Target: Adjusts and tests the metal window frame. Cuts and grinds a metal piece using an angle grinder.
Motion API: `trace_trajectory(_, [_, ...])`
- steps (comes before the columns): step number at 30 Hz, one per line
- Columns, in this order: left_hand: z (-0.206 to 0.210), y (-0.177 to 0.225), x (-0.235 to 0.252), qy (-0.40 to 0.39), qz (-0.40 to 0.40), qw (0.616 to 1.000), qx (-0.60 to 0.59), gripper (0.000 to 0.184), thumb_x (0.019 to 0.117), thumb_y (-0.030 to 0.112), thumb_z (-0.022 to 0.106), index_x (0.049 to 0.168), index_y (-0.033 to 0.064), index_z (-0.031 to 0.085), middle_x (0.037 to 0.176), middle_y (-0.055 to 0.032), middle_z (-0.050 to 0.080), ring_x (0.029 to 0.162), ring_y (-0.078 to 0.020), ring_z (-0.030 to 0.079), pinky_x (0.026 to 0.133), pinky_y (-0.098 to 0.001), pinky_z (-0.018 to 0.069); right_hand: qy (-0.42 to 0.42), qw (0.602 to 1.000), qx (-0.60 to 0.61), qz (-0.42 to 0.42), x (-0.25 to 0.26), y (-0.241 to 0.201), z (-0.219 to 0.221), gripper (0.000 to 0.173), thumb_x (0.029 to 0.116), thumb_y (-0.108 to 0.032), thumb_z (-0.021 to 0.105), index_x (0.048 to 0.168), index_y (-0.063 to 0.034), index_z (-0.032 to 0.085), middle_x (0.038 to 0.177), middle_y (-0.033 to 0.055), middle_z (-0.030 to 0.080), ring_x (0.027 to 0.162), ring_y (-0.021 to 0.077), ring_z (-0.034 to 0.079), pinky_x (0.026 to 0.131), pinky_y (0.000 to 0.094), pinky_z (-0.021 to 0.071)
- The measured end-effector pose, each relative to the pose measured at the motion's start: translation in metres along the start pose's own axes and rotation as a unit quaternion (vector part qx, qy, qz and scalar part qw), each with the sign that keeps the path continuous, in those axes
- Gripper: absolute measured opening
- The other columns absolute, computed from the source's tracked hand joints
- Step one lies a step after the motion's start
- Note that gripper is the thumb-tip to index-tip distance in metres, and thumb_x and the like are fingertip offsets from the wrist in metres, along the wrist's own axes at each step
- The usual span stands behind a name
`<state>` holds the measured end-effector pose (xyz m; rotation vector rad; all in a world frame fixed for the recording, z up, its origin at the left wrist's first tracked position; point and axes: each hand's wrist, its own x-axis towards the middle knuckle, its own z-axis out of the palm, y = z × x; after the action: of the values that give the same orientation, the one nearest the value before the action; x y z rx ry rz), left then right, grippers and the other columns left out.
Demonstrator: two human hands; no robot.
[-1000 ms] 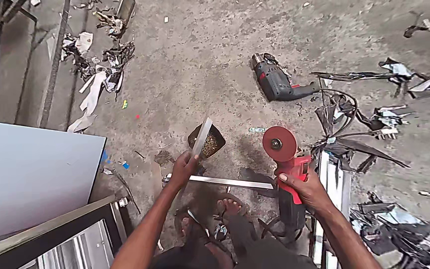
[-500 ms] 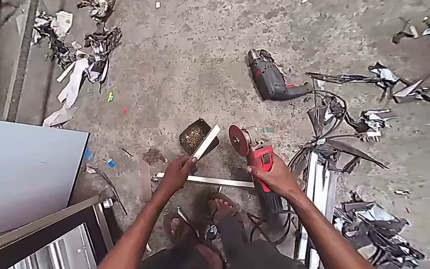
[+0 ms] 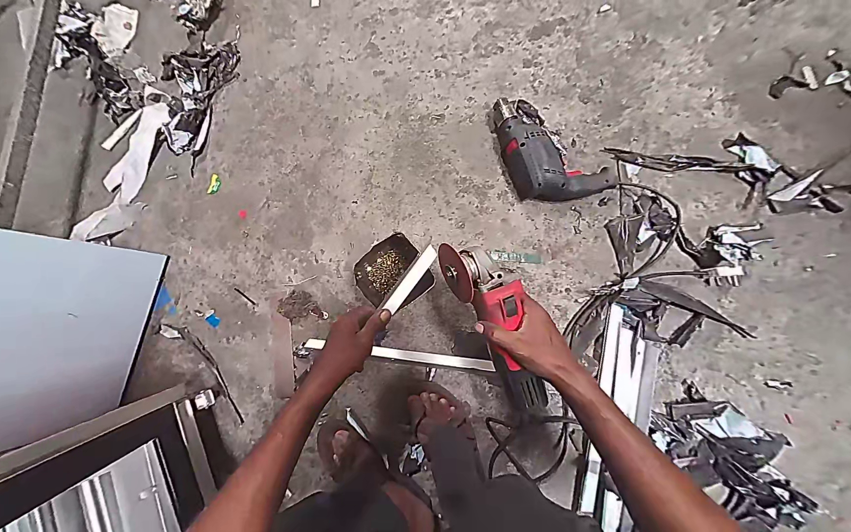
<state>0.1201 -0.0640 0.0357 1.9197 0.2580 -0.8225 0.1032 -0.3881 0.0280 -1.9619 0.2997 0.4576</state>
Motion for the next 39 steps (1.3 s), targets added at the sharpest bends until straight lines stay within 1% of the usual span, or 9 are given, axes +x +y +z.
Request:
trace_trajectory(18, [-0.003,0.004,-0.001,-0.023,-0.016,0.999,-0.024,0.042,0.1051,0.051,0.050,0.098,0.0122,0.063,0.059,0.0000,0.048,0.043,-0.0135,0.044,0.040,-0.0307,0.0404,-0.002,1.000,-0.010,0.002,0.001,-0.003,0.002,0.073,0.0719,-0.051,0.084,0.127,-0.0103,0.058,0.100,-0.0027,0.072,0.087,0.0055,0.071,0.080,0.0308,0.0614])
trace_trajectory(22, [-0.002,0.005,-0.001,-0.026,-0.014,0.999,-0.043,0.041,0.1054,0.049,0.051,0.095,0.0112,0.062,0.059,0.0003,0.047,0.043,-0.0125,0.042,0.041,-0.0294,0.0391,0.001,1.000,-0.011,-0.003,0.001,-0.009,0.000,0.069,0.0733,-0.045,0.084,0.127,-0.0098,0.058,0.100,-0.0021,0.072,0.088,0.0059,0.071,0.080,0.0310,0.0618])
trace_trajectory(24, [-0.002,0.004,-0.001,-0.032,-0.010,0.998,-0.056,0.039,0.1057,0.047,0.051,0.094,0.0109,0.061,0.059,0.0007,0.046,0.043,-0.0118,0.042,0.041,-0.0284,0.0383,0.006,1.000,-0.016,-0.006,0.003,-0.011,0.002,0.070,0.0730,-0.045,0.084,0.127,-0.0095,0.058,0.099,-0.0023,0.073,0.087,0.0053,0.071,0.079,0.0301,0.0619])
trace_trajectory(26, [-0.002,0.005,-0.001,-0.037,-0.019,0.997,-0.065,0.039,0.1061,0.047,0.051,0.095,0.0106,0.061,0.059,0.0006,0.046,0.042,-0.0120,0.042,0.040,-0.0283,0.0384,0.012,1.000,-0.023,-0.009,0.003,-0.011,0.003,0.071,0.0733,-0.046,0.083,0.128,-0.0089,0.058,0.101,-0.0021,0.072,0.089,0.0044,0.071,0.081,0.0292,0.0612])
trace_trajectory(29, [-0.003,0.007,-0.002,-0.041,-0.033,0.996,-0.069,0.039,0.1060,0.047,0.051,0.095,0.0109,0.060,0.059,0.0005,0.046,0.041,-0.0116,0.042,0.040,-0.0278,0.0391,0.022,0.999,-0.031,-0.007,0.006,-0.014,0.005,0.073,0.0719,-0.047,0.084,0.128,-0.0084,0.058,0.101,-0.0023,0.072,0.089,0.0042,0.070,0.081,0.0288,0.0607])
trace_trajectory(32, [-0.003,0.009,-0.002,-0.039,-0.037,0.996,-0.065,0.039,0.1060,0.048,0.051,0.095,0.0110,0.060,0.060,0.0001,0.047,0.042,-0.0117,0.043,0.039,-0.0280,0.0400,0.031,0.999,-0.032,-0.012,0.008,-0.016,0.006,0.071,0.0722,-0.045,0.083,0.127,-0.0078,0.058,0.101,-0.0022,0.072,0.089,0.0035,0.070,0.081,0.0275,0.0607])
trace_trajectory(35, [-0.004,0.009,-0.002,-0.037,-0.038,0.996,-0.070,0.039,0.1056,0.048,0.052,0.098,0.0115,0.062,0.063,0.0000,0.050,0.043,-0.0112,0.044,0.040,-0.0273,0.0412,0.034,0.999,-0.027,-0.008,0.009,-0.019,0.008,0.068,0.0726,-0.041,0.084,0.126,-0.0082,0.058,0.100,-0.0018,0.072,0.089,0.0044,0.071,0.080,0.0279,0.0612])
trace_trajectory(37, [-0.004,0.008,-0.003,-0.041,-0.036,0.995,-0.079,0.039,0.1055,0.048,0.052,0.097,0.0117,0.062,0.063,0.0001,0.050,0.043,-0.0110,0.045,0.040,-0.0266,0.0417,0.034,0.999,-0.027,-0.006,0.009,-0.019,0.009,0.070,0.0725,-0.041,0.084,0.128,-0.0083,0.058,0.101,-0.0011,0.073,0.090,0.0054,0.071,0.081,0.0289,0.0615])
trace_trajectory(39, [-0.003,0.007,-0.002,-0.042,-0.034,0.995,-0.084,0.038,0.1055,0.048,0.053,0.096,0.0114,0.062,0.062,0.0002,0.049,0.043,-0.0109,0.044,0.040,-0.0267,0.0408,0.040,0.998,-0.036,-0.012,0.009,-0.021,0.010,0.068,0.0724,-0.041,0.083,0.127,-0.0077,0.057,0.100,-0.0019,0.072,0.088,0.0041,0.070,0.080,0.0278,0.0605])
